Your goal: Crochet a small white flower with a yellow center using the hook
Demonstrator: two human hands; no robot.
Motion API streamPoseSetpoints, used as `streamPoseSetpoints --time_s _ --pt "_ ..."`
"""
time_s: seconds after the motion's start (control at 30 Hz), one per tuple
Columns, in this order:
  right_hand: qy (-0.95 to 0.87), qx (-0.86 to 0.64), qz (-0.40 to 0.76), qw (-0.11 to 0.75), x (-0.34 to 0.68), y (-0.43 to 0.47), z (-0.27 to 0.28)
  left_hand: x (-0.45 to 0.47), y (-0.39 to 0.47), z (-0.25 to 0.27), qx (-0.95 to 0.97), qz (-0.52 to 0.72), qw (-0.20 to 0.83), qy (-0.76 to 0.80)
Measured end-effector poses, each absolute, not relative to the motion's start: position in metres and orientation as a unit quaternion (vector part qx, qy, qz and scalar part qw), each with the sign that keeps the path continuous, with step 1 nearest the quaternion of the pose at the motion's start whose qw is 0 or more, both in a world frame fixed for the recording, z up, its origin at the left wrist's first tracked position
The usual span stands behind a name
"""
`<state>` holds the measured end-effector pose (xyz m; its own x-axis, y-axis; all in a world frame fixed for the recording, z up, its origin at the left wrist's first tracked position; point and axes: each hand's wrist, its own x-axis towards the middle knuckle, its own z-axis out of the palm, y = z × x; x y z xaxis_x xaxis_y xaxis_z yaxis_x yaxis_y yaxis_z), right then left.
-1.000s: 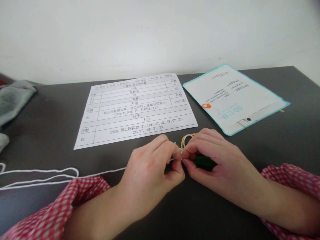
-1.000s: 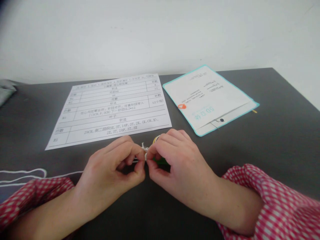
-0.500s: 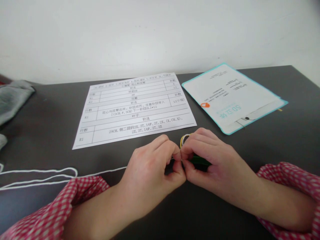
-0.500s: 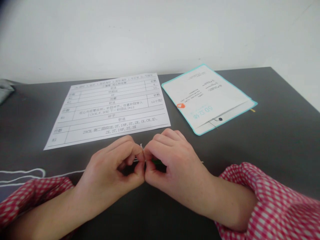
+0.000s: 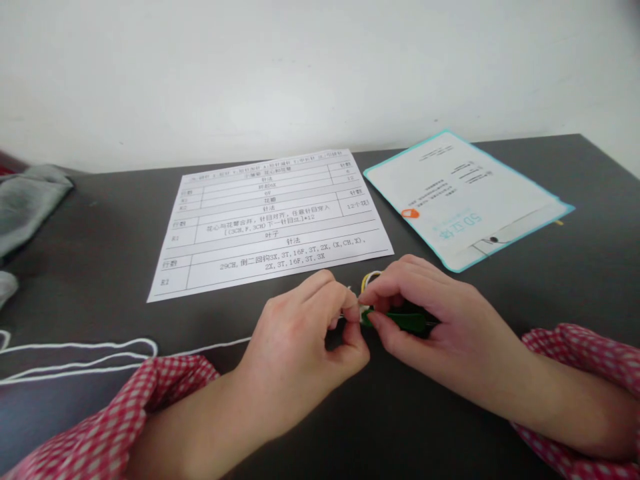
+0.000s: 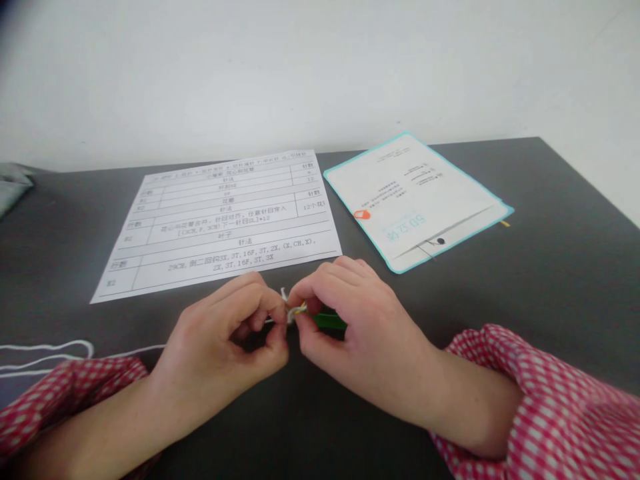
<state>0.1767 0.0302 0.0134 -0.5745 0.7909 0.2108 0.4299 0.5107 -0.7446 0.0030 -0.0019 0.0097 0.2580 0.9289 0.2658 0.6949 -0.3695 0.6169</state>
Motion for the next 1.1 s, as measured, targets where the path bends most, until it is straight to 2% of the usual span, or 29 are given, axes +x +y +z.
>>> streamPoseSetpoints --time_s 0.3,0.77,0.97,1.1 --pt "-0.806 -0.363 0.385 0.267 0.177 0.034 0.015 0.0 -0.001 0.013 0.807 0.291 0.136 0.495" --pt "-0.796 -0.396 0.377 0.259 0.175 0.032 0.02 0.0 -0.001 0.01 0.825 0.281 0.138 0.471" --pt "-0.774 -0.418 0.395 0.264 0.175 0.032 0.02 0.001 -0.007 0.016 0.776 0.3 0.175 0.526" --pt "-0.775 -0.424 0.389 0.261 0.175 0.033 0.021 0.004 -0.013 0.02 0.735 0.28 0.236 0.571"
